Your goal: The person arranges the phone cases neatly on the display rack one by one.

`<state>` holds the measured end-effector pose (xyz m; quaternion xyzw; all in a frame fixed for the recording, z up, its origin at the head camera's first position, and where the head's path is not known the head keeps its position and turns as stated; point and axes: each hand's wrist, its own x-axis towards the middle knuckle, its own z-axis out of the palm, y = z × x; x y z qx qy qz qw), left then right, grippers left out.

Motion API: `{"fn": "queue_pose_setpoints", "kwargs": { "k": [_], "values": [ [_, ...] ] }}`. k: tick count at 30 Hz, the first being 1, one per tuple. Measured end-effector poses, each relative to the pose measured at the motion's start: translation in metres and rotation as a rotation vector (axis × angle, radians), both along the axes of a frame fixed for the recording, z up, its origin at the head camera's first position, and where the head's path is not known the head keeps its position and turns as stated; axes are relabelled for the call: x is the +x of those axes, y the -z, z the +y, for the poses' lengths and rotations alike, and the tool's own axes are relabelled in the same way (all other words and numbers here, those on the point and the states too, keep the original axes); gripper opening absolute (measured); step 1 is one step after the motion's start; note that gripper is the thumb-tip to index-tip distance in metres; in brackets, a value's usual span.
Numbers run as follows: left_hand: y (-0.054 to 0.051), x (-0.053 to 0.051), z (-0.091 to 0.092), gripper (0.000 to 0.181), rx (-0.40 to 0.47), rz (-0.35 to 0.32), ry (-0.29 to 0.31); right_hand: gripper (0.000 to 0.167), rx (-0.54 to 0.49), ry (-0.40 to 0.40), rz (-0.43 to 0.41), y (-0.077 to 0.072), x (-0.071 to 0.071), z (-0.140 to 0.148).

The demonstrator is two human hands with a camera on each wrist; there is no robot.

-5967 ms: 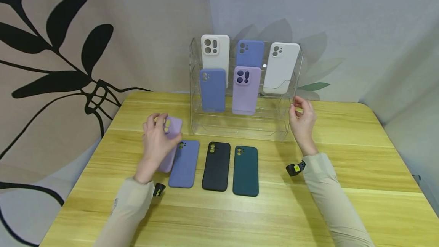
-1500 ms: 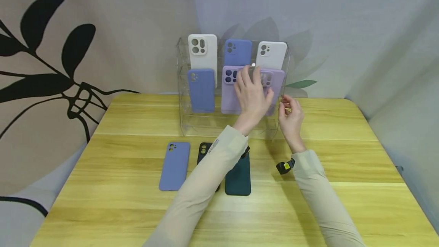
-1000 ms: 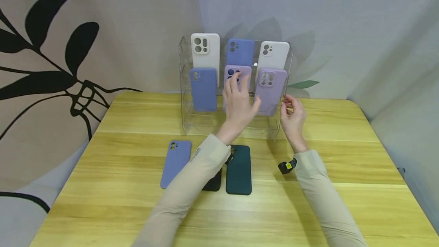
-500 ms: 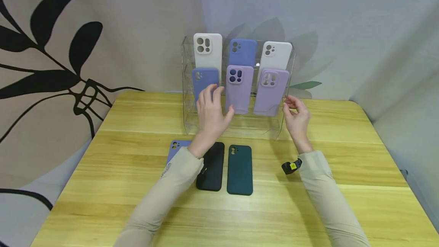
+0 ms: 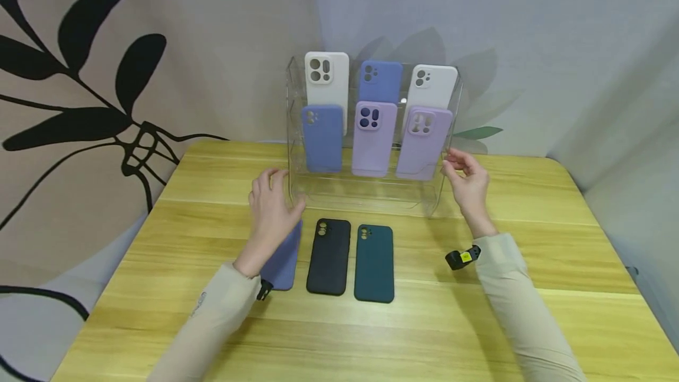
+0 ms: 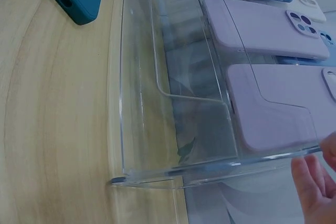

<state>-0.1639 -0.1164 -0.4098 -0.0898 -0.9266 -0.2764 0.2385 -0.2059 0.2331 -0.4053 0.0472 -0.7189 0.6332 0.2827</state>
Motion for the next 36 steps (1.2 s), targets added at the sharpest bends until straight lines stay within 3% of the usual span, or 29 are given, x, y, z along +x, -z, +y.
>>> {"fn": "queue_pose_setpoints", "kwargs": {
  "k": [5,12,18,36],
  "values": [
    [0.013,0.007,-0.019,0.057,-0.019,-0.101,-0.031,0.024,-0.008,-0.013,-0.007,-0.002,0.001,0.000],
    [0.024,0.015,-0.030,0.060,-0.074,-0.207,-0.053,0.025,0.011,-0.025,-0.035,-0.003,0.003,0.001],
    [0.031,0.018,-0.034,0.066,-0.095,-0.304,-0.074,0.025,0.028,-0.033,-0.024,-0.003,0.003,0.001],
    [0.048,0.021,-0.035,0.078,-0.148,-0.476,-0.058,0.024,0.003,-0.044,-0.009,-0.003,0.004,0.001]
  ]
}}
